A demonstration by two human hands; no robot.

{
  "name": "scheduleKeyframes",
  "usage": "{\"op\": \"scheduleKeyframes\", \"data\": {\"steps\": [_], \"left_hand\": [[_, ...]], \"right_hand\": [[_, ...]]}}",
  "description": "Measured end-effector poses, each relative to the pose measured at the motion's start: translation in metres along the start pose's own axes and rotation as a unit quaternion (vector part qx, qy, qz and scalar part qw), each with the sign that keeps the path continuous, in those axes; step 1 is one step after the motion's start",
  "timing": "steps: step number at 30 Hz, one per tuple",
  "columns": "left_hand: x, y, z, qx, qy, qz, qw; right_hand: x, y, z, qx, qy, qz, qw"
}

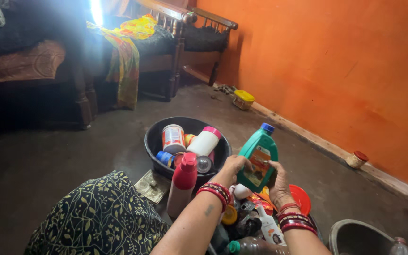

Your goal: The person sits on the floor and sorts various plastic and metal containers from a large basin into a smaller black bowl. They handle bottles, jars, and tins one by one, opening and closing lids, and placing them into the bowl.

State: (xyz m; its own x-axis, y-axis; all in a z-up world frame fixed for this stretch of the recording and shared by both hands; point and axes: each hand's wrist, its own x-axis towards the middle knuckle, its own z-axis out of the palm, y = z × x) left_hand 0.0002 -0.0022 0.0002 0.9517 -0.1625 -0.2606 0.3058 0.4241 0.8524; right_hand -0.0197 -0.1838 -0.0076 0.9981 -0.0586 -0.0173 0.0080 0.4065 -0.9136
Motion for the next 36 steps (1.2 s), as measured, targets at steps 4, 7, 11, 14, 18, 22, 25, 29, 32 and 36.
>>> {"op": "scheduleKeyframes", "data": {"steps": [4,7,11,14,18,22,25,29,32,36], "left_hand": [[-0.007,0.008,0.002,0.073,0.05,0.051,0.995],[-0.015,0.02,0.001,0.143,0.127,0.077,0.979],[-0.017,0.029,0.001,0.189,0.209,0.098,0.955],[-0.01,0.029,-0.004,0.183,0.211,0.092,0.956],[0.004,0.021,-0.007,0.18,0.209,0.105,0.955],[0.011,0.02,-0.002,0.164,0.208,0.091,0.96],[0.01,0.021,0.001,0.138,0.205,0.066,0.967],[0.023,0.015,0.003,0.076,0.208,0.064,0.973],[0.042,0.005,0.003,0.05,0.228,0.066,0.97],[0.059,-0.011,0.004,-0.016,0.199,0.075,0.977]], "right_hand": [[-0.002,-0.008,0.017,-0.001,-0.017,-0.048,0.999],[-0.002,-0.01,0.026,-0.047,-0.022,-0.041,0.998],[0.006,-0.006,0.03,-0.172,0.025,-0.029,0.984],[0.016,0.003,0.024,-0.224,0.016,-0.068,0.972],[0.021,0.006,0.018,-0.252,0.004,-0.081,0.964],[0.005,-0.004,0.027,-0.23,0.029,-0.033,0.972],[-0.008,-0.013,0.036,-0.242,0.043,-0.02,0.969],[-0.013,-0.015,0.038,-0.231,0.068,-0.023,0.97],[-0.009,-0.014,0.034,-0.192,0.096,-0.028,0.976],[-0.006,-0.014,0.027,-0.132,0.123,-0.036,0.983]]}}
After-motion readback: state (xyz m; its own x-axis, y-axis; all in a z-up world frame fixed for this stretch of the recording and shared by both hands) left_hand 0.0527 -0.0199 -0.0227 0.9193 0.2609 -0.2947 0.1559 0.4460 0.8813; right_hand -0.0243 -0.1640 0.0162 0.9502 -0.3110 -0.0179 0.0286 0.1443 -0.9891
